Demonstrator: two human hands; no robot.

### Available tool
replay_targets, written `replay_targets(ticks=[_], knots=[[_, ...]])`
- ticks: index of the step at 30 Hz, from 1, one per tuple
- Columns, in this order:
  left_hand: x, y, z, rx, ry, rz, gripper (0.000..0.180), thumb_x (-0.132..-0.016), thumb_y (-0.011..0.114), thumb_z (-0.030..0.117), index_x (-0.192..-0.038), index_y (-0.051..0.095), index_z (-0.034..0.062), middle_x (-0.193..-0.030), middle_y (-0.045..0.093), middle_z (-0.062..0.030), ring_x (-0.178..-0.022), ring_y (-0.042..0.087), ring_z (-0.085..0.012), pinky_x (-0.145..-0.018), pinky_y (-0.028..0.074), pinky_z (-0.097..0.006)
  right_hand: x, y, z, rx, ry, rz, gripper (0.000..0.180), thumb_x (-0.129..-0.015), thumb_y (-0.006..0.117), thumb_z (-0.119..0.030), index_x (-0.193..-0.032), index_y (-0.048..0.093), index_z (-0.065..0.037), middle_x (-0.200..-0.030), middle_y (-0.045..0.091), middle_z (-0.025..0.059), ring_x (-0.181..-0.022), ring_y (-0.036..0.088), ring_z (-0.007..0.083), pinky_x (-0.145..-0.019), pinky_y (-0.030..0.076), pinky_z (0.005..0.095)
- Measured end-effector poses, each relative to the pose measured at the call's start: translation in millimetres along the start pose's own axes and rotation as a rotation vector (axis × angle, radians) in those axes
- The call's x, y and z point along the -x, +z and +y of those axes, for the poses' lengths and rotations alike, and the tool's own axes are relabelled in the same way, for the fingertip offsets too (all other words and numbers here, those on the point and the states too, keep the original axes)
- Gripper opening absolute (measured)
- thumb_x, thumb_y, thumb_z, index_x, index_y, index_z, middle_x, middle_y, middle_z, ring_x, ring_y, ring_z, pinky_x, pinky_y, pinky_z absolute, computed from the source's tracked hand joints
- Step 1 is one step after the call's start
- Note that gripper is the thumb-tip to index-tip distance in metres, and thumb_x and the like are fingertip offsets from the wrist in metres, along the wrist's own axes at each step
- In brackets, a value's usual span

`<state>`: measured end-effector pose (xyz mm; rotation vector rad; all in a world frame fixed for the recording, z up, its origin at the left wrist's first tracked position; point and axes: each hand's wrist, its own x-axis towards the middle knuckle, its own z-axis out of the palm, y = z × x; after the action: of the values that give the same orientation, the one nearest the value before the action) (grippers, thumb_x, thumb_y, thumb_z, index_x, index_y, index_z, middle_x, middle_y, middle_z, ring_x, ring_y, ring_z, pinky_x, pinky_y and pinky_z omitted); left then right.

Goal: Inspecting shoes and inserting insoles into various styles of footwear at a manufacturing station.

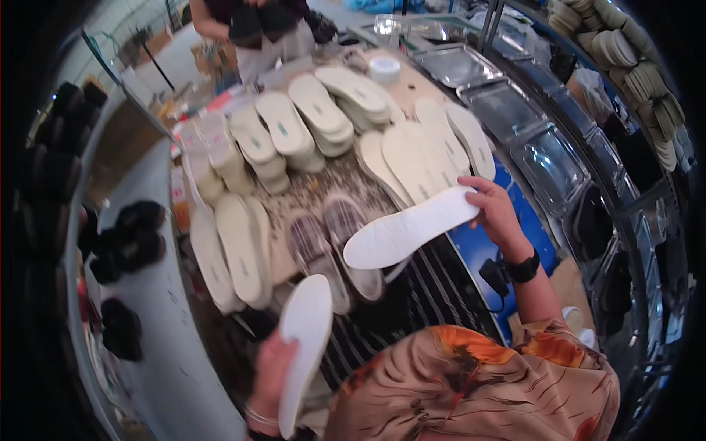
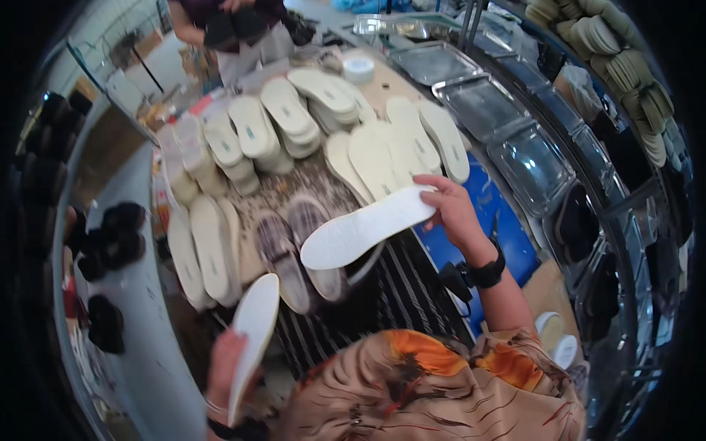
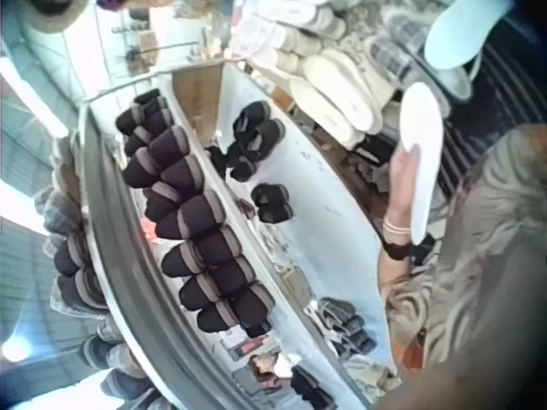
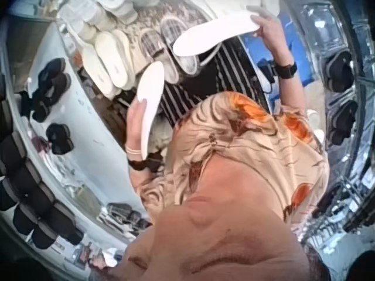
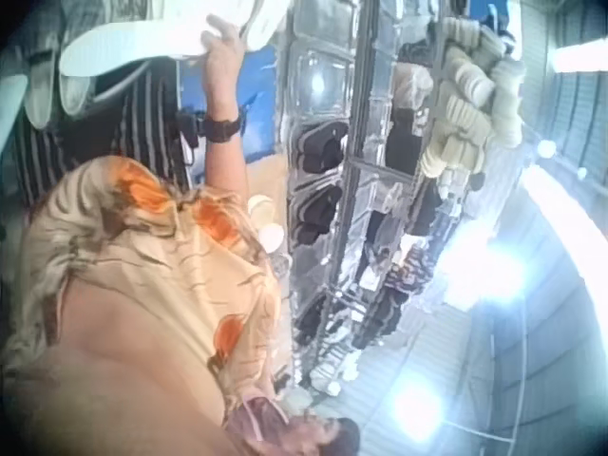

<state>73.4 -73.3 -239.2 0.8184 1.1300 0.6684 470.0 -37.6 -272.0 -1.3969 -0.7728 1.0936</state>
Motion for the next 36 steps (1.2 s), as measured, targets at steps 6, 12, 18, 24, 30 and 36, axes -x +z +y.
replay_targets(ticks=[6,12,18,24,30,36], knots=[[-32.4,1.9,22.7,-0.34,-0.195,-0.053,0.031,-0.083,0.045,0.008,-0.111,0.053,-0.0035,-0.087,0.062,-0.0055,-0.072,0.059,-0.0108,-0.062,0.048,-0.024,29.6,37.2,9.0,0.45,-0.39,-0.121,0.03,-0.079,0.054,-0.006,-0.109,0.057,-0.002,-0.07,0.06,0.0064,-0.05,0.055,0.0152,-0.042,0.043,0.0231],[-138.5,13.4,-45.7,-1.593,0.357,0.193,0.018,-0.075,0.051,0.009,-0.085,0.054,-0.0053,-0.076,0.06,-0.0247,-0.072,0.061,-0.038,-0.064,0.05,-0.043,85.4,106.4,54.3,0.904,-1.395,-0.499,0.03,-0.072,0.054,-0.011,-0.099,0.055,0.0,-0.063,0.052,0.0025,-0.056,0.055,0.0185,-0.048,0.041,0.0275],[-63.7,66.3,-21.6,-1.676,0.429,0.101,0.035,-0.07,0.066,0.029,-0.087,0.054,0.0006,-0.072,0.061,-0.018,-0.068,0.061,-0.0335,-0.061,0.049,-0.042,25.4,103.1,113.9,1.217,-1.303,-0.566,0.02,-0.073,0.051,-0.015,-0.089,0.053,-0.003,-0.074,0.053,0.0056,-0.073,0.053,0.0201,-0.074,0.039,0.0322],[-47.6,72.6,-59.6,-1.805,0.647,0.138,0.029,-0.071,0.059,0.009,-0.098,0.052,0.0031,-0.083,0.055,-0.0109,-0.078,0.055,-0.0269,-0.066,0.044,-0.037,27.8,120.6,97.0,1.216,-1.102,-0.699,0.009,-0.07,0.055,-0.014,-0.075,0.059,-0.007,-0.072,0.058,0.0074,-0.074,0.057,0.0226,-0.079,0.039,0.0349],[-120.5,26.0,-52.1,-1.789,0.583,0.088,0.016,-0.072,0.052,0.004,-0.086,0.057,0.0032,-0.082,0.055,-0.0153,-0.079,0.056,-0.0278,-0.068,0.045,-0.038,6.4,135.4,85.0,1.278,-0.842,-0.872,0.01,-0.059,0.062,-0.013,-0.068,0.064,-0.009,-0.073,0.062,0.0104,-0.073,0.061,0.0259,-0.074,0.041,0.0371],[-192.5,5.9,-57.0,-1.42,0.033,-0.606,0.038,-0.062,0.07,0.014,-0.098,0.061,0.0029,-0.088,0.063,-0.0164,-0.076,0.062,-0.026,-0.067,0.052,-0.033,1.7,162.8,100.4,1.436,-0.748,-1.066,0.018,-0.065,0.059,-0.021,-0.079,0.066,-0.014,-0.079,0.064,0.0071,-0.079,0.06,0.028,-0.075,0.041,0.0433]])
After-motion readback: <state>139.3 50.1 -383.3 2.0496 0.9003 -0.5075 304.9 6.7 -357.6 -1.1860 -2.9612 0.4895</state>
